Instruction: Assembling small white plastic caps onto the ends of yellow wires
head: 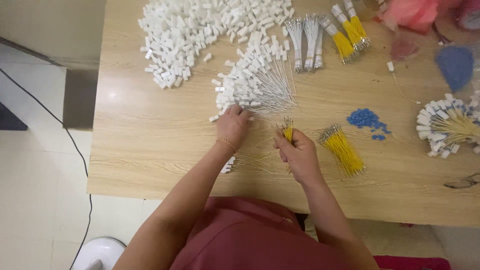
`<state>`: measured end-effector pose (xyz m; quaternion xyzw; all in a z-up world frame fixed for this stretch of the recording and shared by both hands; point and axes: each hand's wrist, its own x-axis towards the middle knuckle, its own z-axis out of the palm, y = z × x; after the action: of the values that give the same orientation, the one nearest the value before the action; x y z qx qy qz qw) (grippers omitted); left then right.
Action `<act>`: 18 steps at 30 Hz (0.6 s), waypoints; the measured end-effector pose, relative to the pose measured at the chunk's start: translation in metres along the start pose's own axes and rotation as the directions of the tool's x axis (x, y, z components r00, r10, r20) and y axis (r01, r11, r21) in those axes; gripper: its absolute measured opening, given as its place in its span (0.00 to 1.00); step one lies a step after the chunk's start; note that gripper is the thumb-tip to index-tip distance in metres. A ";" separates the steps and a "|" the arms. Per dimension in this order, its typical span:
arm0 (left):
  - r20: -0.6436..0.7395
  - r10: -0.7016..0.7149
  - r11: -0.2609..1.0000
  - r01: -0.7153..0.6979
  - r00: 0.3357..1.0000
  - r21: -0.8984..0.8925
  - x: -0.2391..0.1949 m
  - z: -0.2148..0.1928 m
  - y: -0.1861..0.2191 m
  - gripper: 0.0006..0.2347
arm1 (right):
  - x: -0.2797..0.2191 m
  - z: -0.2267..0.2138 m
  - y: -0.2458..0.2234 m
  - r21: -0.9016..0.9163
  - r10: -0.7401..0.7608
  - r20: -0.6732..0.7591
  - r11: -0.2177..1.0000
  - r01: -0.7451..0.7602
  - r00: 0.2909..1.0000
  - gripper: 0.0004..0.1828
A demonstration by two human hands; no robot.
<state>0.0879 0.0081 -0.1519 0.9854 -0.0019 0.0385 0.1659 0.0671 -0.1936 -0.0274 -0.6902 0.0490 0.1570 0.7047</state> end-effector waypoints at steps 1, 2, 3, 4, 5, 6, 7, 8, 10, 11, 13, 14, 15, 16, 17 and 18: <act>-0.003 0.000 1.000 0.000 1.000 0.003 0.001 0.000 0.000 0.07 | 0.001 0.001 0.000 0.002 -0.003 0.002 1.000 0.003 1.000 0.06; -0.028 0.024 1.000 -0.024 0.999 0.000 0.002 -0.001 -0.001 0.07 | 0.002 0.002 -0.001 0.017 0.006 0.018 1.000 -0.006 1.000 0.06; -0.052 0.045 0.999 -0.045 0.998 -0.006 -0.001 -0.001 0.001 0.07 | 0.001 0.002 -0.001 0.029 0.019 0.035 0.999 -0.020 0.999 0.06; -0.051 0.041 0.999 -0.041 0.998 -0.006 -0.005 -0.008 0.001 0.07 | -0.002 0.004 -0.004 0.028 0.021 0.038 0.999 -0.022 0.999 0.06; -0.039 0.023 0.986 -0.029 0.999 -0.165 -0.007 -0.014 0.001 0.07 | -0.002 0.006 -0.009 0.006 0.014 0.066 1.000 -0.015 0.998 0.06; -0.025 0.007 0.947 -0.015 1.000 -0.320 -0.009 -0.021 0.000 0.07 | -0.003 0.008 -0.013 -0.016 0.008 0.094 1.000 -0.007 0.996 0.07; -0.028 0.005 0.947 -0.013 1.000 -0.321 -0.015 -0.049 0.011 0.07 | -0.006 0.009 -0.020 -0.019 0.007 0.096 1.000 -0.005 0.995 0.07; 0.031 -0.037 0.888 0.047 0.999 -0.458 -0.021 -0.079 0.022 0.08 | -0.009 0.011 -0.026 -0.071 0.001 0.098 0.997 0.006 0.995 0.06; 0.082 -0.069 0.809 0.104 0.994 -0.579 -0.029 -0.120 0.036 0.08 | -0.011 0.013 -0.037 -0.122 -0.016 0.105 0.992 0.029 0.994 0.06; 0.103 -0.074 0.729 0.125 0.992 -0.673 -0.033 -0.132 0.041 0.07 | -0.011 0.014 -0.040 -0.204 -0.037 0.113 0.977 0.060 0.993 0.07; 0.120 -0.080 0.636 0.143 0.990 -0.758 -0.044 -0.146 0.049 0.07 | -0.015 0.016 -0.043 -0.287 -0.060 0.126 0.953 0.094 0.990 0.08; 0.142 -0.093 0.572 0.170 0.985 -0.803 -0.049 -0.148 0.053 0.07 | -0.018 0.017 -0.042 -0.305 -0.048 0.131 0.948 0.086 0.990 0.08; 0.159 -0.101 0.505 0.188 0.982 -0.842 -0.051 -0.151 0.057 0.08 | -0.019 0.018 -0.044 -0.323 -0.043 0.134 0.943 0.085 0.990 0.08; 0.149 -0.101 0.503 0.180 0.984 -0.845 -0.051 -0.149 0.058 0.08 | -0.017 0.018 -0.043 -0.327 -0.051 0.137 0.940 0.094 0.989 0.08; 0.156 -0.104 0.472 0.187 0.982 -0.862 -0.053 -0.148 0.058 0.07 | -0.018 0.017 -0.040 -0.342 -0.066 0.162 0.932 0.119 0.985 0.07; 0.162 -0.107 0.440 0.193 0.981 -0.877 -0.055 -0.146 0.058 0.07 | -0.019 0.016 -0.038 -0.356 -0.081 0.187 0.923 0.144 0.979 0.06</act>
<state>0.0214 0.0004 0.0008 0.7503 0.0588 -0.0237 0.6580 0.0578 -0.1805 0.0155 -0.7956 -0.0811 0.1806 0.5726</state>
